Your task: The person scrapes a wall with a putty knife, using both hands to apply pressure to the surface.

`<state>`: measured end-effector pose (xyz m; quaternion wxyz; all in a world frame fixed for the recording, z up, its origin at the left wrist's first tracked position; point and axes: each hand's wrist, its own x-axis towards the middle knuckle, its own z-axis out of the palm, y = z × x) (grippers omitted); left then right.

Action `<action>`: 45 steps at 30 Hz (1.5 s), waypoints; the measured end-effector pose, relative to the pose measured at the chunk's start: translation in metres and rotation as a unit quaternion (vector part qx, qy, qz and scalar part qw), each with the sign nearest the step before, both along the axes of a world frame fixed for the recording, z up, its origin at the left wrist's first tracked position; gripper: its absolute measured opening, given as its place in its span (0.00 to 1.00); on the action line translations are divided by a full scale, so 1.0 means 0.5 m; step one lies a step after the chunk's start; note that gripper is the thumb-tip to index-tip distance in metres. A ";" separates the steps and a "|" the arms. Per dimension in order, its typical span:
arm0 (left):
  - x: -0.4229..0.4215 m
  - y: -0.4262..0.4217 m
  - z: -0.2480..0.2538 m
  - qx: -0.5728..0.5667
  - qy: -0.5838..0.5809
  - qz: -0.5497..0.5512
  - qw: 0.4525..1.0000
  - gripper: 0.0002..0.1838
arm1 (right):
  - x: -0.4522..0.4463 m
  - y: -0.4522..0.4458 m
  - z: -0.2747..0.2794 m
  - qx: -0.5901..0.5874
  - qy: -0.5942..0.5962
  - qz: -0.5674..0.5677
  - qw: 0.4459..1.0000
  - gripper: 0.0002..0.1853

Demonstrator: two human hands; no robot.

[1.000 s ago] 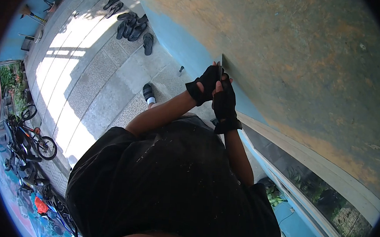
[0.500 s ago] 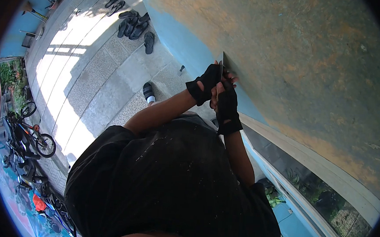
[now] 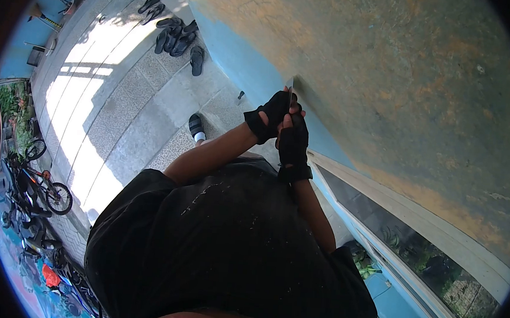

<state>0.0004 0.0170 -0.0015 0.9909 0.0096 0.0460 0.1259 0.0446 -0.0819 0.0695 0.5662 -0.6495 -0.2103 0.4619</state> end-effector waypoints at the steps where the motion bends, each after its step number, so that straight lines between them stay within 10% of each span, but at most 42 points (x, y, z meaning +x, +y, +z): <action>1: -0.001 0.007 0.007 0.008 0.024 -0.008 1.000 0.24 | 0.001 0.003 -0.010 0.028 -0.052 0.010 0.998 0.10; 20: -0.005 0.028 -0.006 0.020 0.073 0.034 0.997 0.24 | -0.013 0.025 -0.024 -0.010 -0.137 0.015 0.990 0.07; 32: 0.007 0.013 0.025 -0.003 0.066 -0.012 0.998 0.24 | 0.003 0.016 0.008 0.033 0.013 0.004 0.999 0.10; 34: -0.002 0.029 0.015 0.206 0.096 0.059 0.972 0.24 | -0.001 0.042 0.010 -0.013 -0.100 0.023 0.995 0.11; 36: -0.001 0.039 0.005 0.021 0.015 0.044 0.999 0.23 | -0.005 0.049 0.012 -0.024 -0.159 0.027 0.987 0.11; 38: 0.003 0.021 -0.012 0.268 0.077 0.113 0.954 0.24 | -0.009 0.030 0.009 -0.038 -0.213 0.037 0.976 0.11; 39: 0.003 0.017 0.003 0.024 0.058 0.025 0.998 0.25 | 0.000 0.010 0.004 -0.030 -0.165 0.022 0.986 0.12; 45: 0.007 0.034 0.010 0.015 0.115 0.047 0.992 0.26 | 0.015 0.045 0.003 -0.073 -0.061 0.032 0.995 0.09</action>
